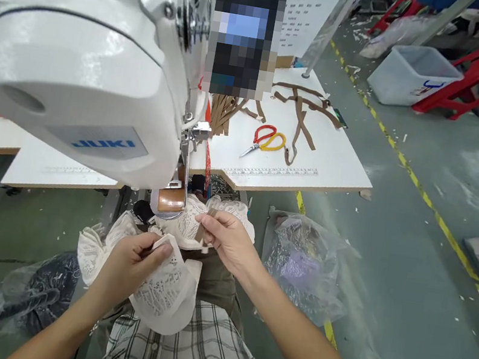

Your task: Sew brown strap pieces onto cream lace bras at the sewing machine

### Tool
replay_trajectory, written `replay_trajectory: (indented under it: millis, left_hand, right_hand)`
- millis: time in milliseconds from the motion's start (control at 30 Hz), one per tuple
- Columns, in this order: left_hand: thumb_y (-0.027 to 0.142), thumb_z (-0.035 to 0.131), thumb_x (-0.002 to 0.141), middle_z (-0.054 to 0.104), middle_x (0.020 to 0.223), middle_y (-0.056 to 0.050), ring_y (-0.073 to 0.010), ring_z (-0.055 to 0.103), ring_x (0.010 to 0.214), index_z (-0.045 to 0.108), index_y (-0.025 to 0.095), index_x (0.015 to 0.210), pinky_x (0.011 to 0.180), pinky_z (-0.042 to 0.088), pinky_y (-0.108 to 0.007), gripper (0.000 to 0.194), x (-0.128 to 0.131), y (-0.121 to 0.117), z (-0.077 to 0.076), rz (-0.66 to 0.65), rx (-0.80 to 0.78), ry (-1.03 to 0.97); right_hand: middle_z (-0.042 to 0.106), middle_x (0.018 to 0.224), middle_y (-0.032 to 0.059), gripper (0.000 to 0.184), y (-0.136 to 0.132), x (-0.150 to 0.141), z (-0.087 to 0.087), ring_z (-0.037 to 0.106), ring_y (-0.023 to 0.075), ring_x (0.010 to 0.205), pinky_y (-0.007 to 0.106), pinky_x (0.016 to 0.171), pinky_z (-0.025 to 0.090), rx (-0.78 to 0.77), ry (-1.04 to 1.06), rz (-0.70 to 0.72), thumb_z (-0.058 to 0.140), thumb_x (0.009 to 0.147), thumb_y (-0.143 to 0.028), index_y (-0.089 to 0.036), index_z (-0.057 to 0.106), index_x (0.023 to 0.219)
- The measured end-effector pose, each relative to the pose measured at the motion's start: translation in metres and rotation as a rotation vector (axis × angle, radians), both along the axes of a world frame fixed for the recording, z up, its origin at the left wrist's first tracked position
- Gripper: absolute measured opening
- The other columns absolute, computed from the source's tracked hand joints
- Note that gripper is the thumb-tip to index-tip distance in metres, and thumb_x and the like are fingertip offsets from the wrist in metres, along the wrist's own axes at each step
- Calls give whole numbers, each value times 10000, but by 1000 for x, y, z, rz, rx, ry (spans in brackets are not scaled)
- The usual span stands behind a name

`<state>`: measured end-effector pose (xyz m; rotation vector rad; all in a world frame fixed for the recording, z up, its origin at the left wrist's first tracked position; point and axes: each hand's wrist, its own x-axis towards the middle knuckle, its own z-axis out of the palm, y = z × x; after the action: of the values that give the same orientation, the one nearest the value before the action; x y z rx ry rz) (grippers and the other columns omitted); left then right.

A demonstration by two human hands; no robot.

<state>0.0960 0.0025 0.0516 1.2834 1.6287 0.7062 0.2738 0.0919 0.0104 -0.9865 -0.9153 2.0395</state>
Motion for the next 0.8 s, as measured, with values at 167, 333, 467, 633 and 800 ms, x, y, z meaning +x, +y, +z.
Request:
replay_trajectory:
  millis: [167,333,467,633,800]
  left_hand:
    - [391,518,915,403,549,42,-99,356,528,497,177,614,499,243,-237,371,0,6,4,-41,29,14]
    - [327,592,882,552,770,-13,-130,498,688,504,181,650,562,337,-228,288,4,3,-3,-32,206,-89]
    - [302,563,907,595,760,-10,-123,503,618,542,197,826,563,382,-230,135,11,-8,-25,111,349,-22]
    - [235,479,942,629,628,-20,-139,552,549,627,170,1233,565,409,-241,334,-1,3,-20,-93,465,314]
    - [284,486,952,744,1098,-72,-211,696,975,697,218,1179,822,524,-271,317,-15,31,8,28,309,216]
  right_hand:
    - [669,1053,58,160,-2,0,22,620,177,970,301,833,509,386,-91,368,733,790,-373,-224,776,828]
    - [698,873,40,128,-4,-10,26,643,160,824,282,735,511,355,-105,272,735,793,-339,-228,774,843]
    - [678,794,23,156,10,-16,23,614,127,752,259,710,486,253,-41,200,735,793,-356,-205,765,816]
    - [678,795,39,288,44,-16,23,590,118,681,262,644,482,231,-86,211,682,814,-458,-176,734,838]
    - [572,640,-2,290,80,-23,25,522,128,616,267,589,446,580,-359,161,659,810,-437,-188,603,673]
